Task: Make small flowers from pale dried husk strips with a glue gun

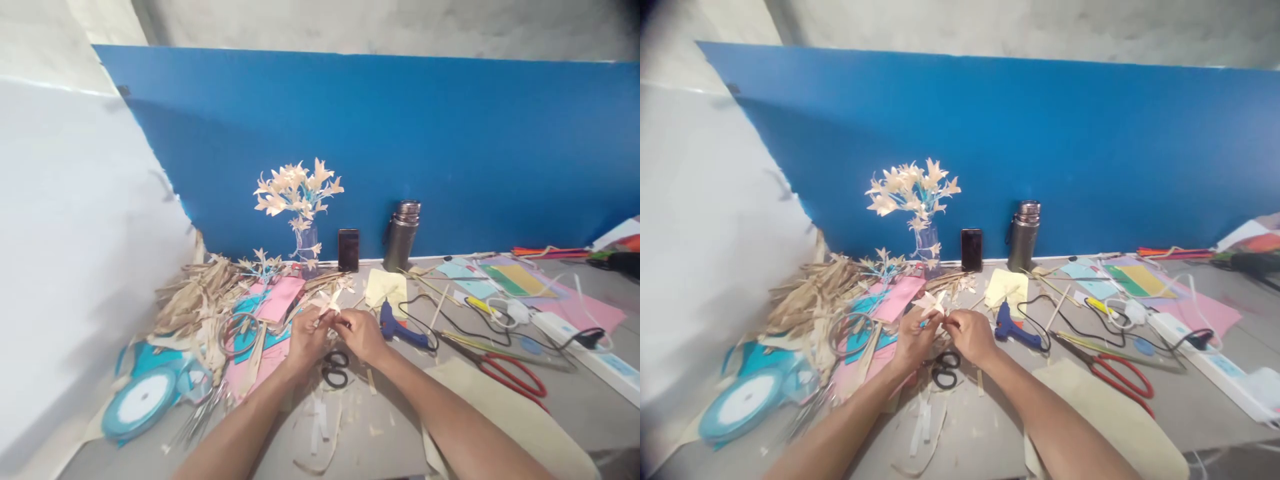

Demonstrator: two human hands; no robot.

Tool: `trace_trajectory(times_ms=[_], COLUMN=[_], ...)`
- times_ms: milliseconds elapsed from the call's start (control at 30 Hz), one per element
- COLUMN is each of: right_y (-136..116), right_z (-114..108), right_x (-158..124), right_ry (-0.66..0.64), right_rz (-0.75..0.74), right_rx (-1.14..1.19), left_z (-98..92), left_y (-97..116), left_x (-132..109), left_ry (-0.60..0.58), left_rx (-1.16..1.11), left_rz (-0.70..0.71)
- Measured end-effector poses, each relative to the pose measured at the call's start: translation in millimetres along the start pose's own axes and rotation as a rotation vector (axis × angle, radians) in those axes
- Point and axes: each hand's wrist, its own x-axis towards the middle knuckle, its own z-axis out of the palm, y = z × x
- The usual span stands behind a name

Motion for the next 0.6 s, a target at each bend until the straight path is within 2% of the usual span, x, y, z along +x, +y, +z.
trace_trajectory(times_ms=[167,267,600], right_y=[1.1,-0.3,5.6], right_z=[1.0,-0.1,2.0], right_x=[-1.1,-3.1,-6.1], right_ry=[-0.067,-0.08,-0.025], right_rz=[0.036,0.046,0.052], right_rx=[0.004,0.026,0.048], left_z=[2.9,4.5,9.4], left_y=[-2.5,-4.5,-3.6], left_x=[2.1,2.2,-5.2], left_ry=[0.048,0.029,0.021], left_rx=[-0.142,-0.21,-0.166], left_rz=[-0.104,-0.141,-0.178])
